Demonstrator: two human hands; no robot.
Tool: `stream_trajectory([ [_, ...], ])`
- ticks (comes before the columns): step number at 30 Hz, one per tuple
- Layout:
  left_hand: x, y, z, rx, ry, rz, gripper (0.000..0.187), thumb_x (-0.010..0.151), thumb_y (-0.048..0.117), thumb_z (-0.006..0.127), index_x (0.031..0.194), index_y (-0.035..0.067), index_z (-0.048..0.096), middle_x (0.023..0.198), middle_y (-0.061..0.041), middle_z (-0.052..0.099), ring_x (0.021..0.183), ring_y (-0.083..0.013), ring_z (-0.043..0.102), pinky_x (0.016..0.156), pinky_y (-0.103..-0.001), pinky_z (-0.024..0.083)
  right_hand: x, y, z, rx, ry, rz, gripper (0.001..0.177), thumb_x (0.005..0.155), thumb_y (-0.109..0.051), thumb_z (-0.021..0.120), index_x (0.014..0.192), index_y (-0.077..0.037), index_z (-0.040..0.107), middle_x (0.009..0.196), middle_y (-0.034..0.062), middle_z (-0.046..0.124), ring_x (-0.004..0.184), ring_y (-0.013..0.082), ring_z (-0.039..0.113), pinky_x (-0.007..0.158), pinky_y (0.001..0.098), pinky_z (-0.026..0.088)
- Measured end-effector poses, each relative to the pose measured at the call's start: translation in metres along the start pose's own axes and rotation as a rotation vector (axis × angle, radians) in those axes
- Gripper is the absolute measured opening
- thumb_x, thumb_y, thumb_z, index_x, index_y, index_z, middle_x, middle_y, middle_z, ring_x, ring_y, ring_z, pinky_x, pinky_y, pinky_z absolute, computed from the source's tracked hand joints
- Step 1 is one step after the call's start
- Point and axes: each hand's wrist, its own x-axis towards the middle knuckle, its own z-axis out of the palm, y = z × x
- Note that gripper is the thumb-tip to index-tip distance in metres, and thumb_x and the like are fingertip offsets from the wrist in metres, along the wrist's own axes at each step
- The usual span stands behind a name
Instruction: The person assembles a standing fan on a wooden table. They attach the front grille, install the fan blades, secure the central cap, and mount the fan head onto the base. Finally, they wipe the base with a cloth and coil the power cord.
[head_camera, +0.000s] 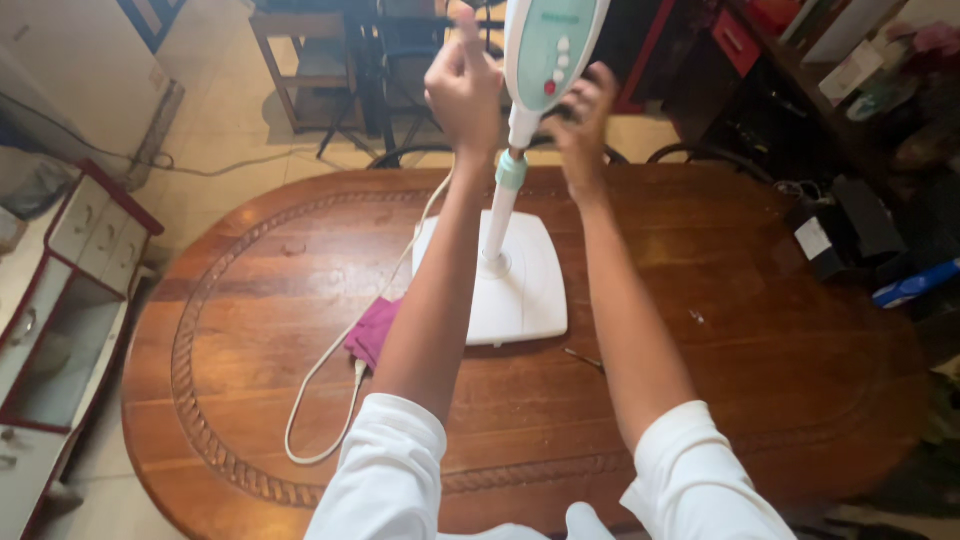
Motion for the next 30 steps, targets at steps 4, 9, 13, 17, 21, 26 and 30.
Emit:
stream_trajectory([
  [4,-0.046,-0.041,-0.017,0.472,-0.030,0.204,0.058,0.088,0.059,0.076,0.078,0.004,0.059,0.077,-0.013,0.068,0.067,-0.0185,0.066,0.062,-0.038,0.056,-0.029,0.094,0.018,-0.100,-0.163,-0.049,0.078,0.080,0.003,0.081,0.145,-0.010,0.039,0.133,0.0103,0.053,0.125,0.0252,0.058,0.108,0.0378,0.049],
  [9,-0.052,-0.077,-0.021,0.317,-0.354,0.109,0.069,0.084,0.040,0.082,0.132,0.002,0.050,0.116,-0.021,0.067,0.098,-0.0321,0.070,0.078,-0.045,0.058,-0.041,0.122,0.030,-0.176,-0.122,0.016,0.048,0.103,-0.008,0.070,0.145,-0.009,0.048,0.137,0.0130,0.065,0.129,0.0261,0.064,0.106,0.0387,0.051],
  [13,-0.048,-0.102,-0.025,0.230,-0.555,-0.030,0.066,0.092,0.024,0.070,0.149,0.010,0.040,0.124,-0.023,0.070,0.108,-0.0358,0.072,0.088,-0.045,0.058,-0.047,0.104,0.030,-0.467,-0.126,0.171,0.038,0.113,-0.018,0.053,0.148,-0.010,0.043,0.132,0.0144,0.067,0.123,0.0284,0.068,0.099,0.0391,0.053],
  [17,-0.043,-0.117,-0.028,0.387,-0.598,0.001,0.054,0.101,0.022,0.072,0.147,0.011,0.045,0.122,-0.026,0.072,0.113,-0.0387,0.073,0.093,-0.043,0.058,-0.052,0.085,0.036,-0.502,-0.145,-0.048,0.056,0.098,-0.015,0.059,0.147,-0.002,0.034,0.130,0.0223,0.061,0.122,0.0377,0.062,0.094,0.0446,0.051],
  [21,-0.046,-0.109,-0.030,0.427,-0.533,-0.068,0.051,0.096,0.029,0.076,0.140,0.015,0.056,0.114,-0.018,0.077,0.103,-0.0332,0.078,0.083,-0.040,0.061,-0.063,0.060,0.046,-0.489,-0.177,-0.013,0.051,0.097,-0.021,0.059,0.142,-0.007,0.042,0.130,0.0176,0.066,0.120,0.0374,0.066,0.095,0.0459,0.053],
  [26,-0.053,-0.092,-0.033,0.416,-0.428,-0.077,0.054,0.087,0.031,0.076,0.139,0.020,0.064,0.106,-0.014,0.082,0.105,-0.0264,0.079,0.085,-0.038,0.063,-0.057,0.047,0.050,-0.617,-0.172,0.195,0.044,0.099,-0.031,0.059,0.138,-0.014,0.050,0.131,0.0159,0.067,0.121,0.0379,0.064,0.093,0.0482,0.052],
  [30,-0.060,-0.089,-0.029,0.438,-0.344,-0.058,0.058,0.087,0.038,0.081,0.138,0.020,0.064,0.108,-0.016,0.079,0.106,-0.0266,0.078,0.085,-0.037,0.064,-0.051,0.051,0.042,-0.654,-0.232,0.147,0.042,0.097,-0.030,0.059,0.135,-0.013,0.051,0.124,0.0178,0.069,0.114,0.0407,0.066,0.089,0.0505,0.052],
])
